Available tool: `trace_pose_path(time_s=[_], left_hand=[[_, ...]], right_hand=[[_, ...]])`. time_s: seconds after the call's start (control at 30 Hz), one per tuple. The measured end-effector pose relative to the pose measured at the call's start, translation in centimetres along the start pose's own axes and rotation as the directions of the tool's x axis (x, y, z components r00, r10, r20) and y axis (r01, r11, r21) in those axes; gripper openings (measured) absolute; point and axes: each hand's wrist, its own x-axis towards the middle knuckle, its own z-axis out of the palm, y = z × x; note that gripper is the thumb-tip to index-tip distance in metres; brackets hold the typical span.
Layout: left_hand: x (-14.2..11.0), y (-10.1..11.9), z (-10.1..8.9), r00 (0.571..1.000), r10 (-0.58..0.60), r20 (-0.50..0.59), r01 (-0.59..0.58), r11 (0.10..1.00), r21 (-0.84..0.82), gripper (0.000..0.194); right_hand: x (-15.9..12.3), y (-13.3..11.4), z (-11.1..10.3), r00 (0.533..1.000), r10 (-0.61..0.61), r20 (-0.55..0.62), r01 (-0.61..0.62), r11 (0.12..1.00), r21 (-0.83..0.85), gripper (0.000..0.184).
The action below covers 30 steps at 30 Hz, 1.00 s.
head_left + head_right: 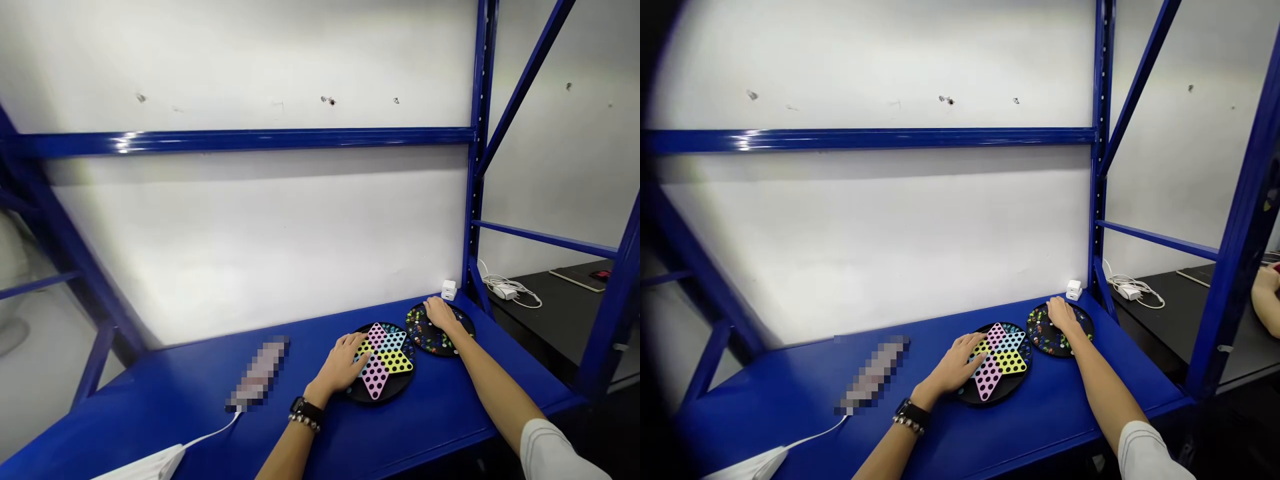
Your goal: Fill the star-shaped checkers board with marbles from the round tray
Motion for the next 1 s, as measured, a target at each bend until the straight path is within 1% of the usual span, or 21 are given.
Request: trace_pose_path(time_s=[0.1, 0.17, 0.27, 0.37, 0.5, 0.63, 0.77, 1.0], left_hand=[[0.0, -0.1, 0.1, 1.0, 0.005, -0.006, -0.005, 1.0, -0.003, 0.055], [0.0, -0.1, 0.0, 1.0, 0.003, -0.005, -0.003, 1.0, -0.005, 0.055], [0.0, 0.1, -0.1, 1.0, -0.009, -0.001, 0.009, 1.0, -0.006, 0.055], [0.0, 0.1, -0.2, 1.0, -0.015, 0.011, 0.015, 1.0, -0.011, 0.055], [0.0, 0.0, -0.1, 1.0, -0.018, 0.022, 0.018, 1.0, -0.007, 0.056], [0.0, -0.2, 0.0, 1.0, -0.018, 0.015, 0.018, 1.0, 0.0, 0.055], [0.1, -0.2, 0.0, 1.0, -0.007, 0.013, 0.007, 1.0, 0.002, 0.056], [0.1, -0.2, 0.1, 1.0, -0.006, 0.011, 0.006, 1.0, -0.002, 0.056]], right_hand=[[0.2, 0.8, -0.7, 0.997, 0.059, -0.058, -0.058, 0.998, 0.017, 0.045], [0.2, 1.8, -1.1, 0.993, 0.094, -0.071, -0.093, 0.996, 0.015, 0.043], [0.3, 3.0, -1.2, 0.992, 0.126, -0.028, -0.127, 0.991, -0.031, 0.035], [0.3, 3.6, -0.7, 0.992, 0.124, 0.019, -0.122, 0.989, -0.086, 0.032], [0.1, 3.4, -0.2, 0.995, 0.102, 0.013, -0.101, 0.99, -0.098, 0.027], [-0.1, 3.1, -0.2, 0.997, 0.071, -0.01, -0.071, 0.988, -0.133, 0.025], [-0.3, 2.6, -0.4, 0.999, 0.049, -0.001, -0.049, 0.988, -0.148, 0.029], [-0.5, 1.9, -1.1, 0.997, 0.055, 0.061, -0.038, 0.968, -0.247, 0.042]])
